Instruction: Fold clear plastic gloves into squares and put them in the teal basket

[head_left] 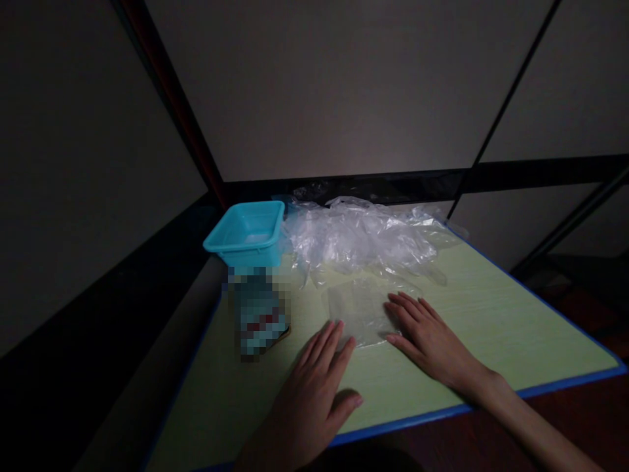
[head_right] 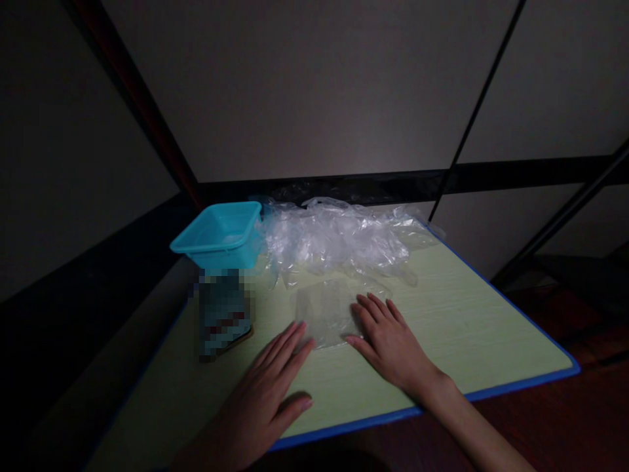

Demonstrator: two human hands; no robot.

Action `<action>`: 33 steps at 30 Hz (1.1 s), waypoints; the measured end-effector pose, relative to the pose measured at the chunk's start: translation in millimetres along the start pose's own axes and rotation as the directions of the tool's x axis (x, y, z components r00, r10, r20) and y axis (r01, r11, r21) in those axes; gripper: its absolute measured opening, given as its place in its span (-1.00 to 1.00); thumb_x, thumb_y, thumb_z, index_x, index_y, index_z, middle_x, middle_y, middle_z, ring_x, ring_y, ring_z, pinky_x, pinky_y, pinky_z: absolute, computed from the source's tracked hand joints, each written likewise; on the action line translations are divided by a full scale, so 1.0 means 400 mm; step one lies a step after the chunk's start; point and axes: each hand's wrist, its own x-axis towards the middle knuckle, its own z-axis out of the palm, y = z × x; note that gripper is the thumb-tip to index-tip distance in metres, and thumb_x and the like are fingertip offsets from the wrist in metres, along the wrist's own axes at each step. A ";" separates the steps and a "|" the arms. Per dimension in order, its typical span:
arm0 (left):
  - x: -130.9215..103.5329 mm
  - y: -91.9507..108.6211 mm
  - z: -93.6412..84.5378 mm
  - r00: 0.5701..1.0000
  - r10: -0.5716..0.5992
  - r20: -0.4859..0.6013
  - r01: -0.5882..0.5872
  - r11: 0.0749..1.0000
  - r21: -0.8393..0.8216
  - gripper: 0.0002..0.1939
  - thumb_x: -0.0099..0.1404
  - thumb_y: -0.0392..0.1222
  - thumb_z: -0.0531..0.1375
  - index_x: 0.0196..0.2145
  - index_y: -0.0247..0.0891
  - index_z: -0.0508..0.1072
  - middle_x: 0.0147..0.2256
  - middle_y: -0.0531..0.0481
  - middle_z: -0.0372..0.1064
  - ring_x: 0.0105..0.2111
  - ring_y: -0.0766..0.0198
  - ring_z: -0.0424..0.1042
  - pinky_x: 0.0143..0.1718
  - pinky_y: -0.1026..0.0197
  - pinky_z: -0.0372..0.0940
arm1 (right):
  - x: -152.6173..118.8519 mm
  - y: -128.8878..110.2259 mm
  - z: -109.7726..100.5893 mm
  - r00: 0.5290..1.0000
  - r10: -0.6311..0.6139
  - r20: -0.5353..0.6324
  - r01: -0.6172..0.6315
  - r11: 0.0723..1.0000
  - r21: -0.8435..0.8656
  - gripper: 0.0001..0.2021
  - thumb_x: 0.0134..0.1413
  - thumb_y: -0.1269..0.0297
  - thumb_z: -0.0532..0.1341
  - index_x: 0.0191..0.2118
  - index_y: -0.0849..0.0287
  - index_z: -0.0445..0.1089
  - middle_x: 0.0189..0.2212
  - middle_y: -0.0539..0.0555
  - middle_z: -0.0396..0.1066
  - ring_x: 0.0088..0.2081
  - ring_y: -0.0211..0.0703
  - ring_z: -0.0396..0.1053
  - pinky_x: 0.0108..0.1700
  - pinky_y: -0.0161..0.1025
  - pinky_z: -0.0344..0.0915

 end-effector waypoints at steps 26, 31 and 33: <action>0.007 0.006 -0.012 0.992 0.064 0.105 -0.071 0.996 0.060 -0.25 0.30 -0.06 0.08 0.27 -0.23 -0.27 0.28 -0.04 -0.31 0.26 0.16 -0.25 0.22 -0.11 -0.19 | -0.135 -0.014 -0.051 0.970 -0.191 0.153 0.190 0.982 0.019 -0.22 0.18 -0.03 -0.01 0.30 0.25 -0.45 0.26 0.27 -0.18 0.25 0.10 -0.14 0.17 0.24 -0.09; 0.000 -0.003 -0.002 0.999 0.002 -0.048 -0.001 1.000 0.010 -0.15 0.24 -0.19 0.14 0.27 -0.30 -0.35 0.28 -0.16 -0.30 0.26 0.11 -0.24 0.19 -0.06 -0.04 | -0.115 0.017 -0.070 0.994 -0.105 0.042 0.103 0.993 0.063 -0.44 0.23 0.16 0.00 0.28 0.22 -0.11 0.22 0.24 0.02 0.18 0.03 0.07 0.09 0.06 0.20; -0.003 -0.010 0.001 0.994 -0.009 -0.108 0.008 1.000 -0.012 -0.24 0.25 -0.26 0.11 0.26 -0.28 -0.25 0.27 -0.18 -0.21 0.25 0.11 -0.19 0.18 -0.04 0.01 | -0.091 0.030 -0.079 0.992 -0.122 -0.029 0.124 0.991 0.057 -0.59 0.25 0.25 -0.01 0.17 0.22 0.14 0.12 0.22 0.21 0.09 -0.02 0.22 0.02 -0.04 0.29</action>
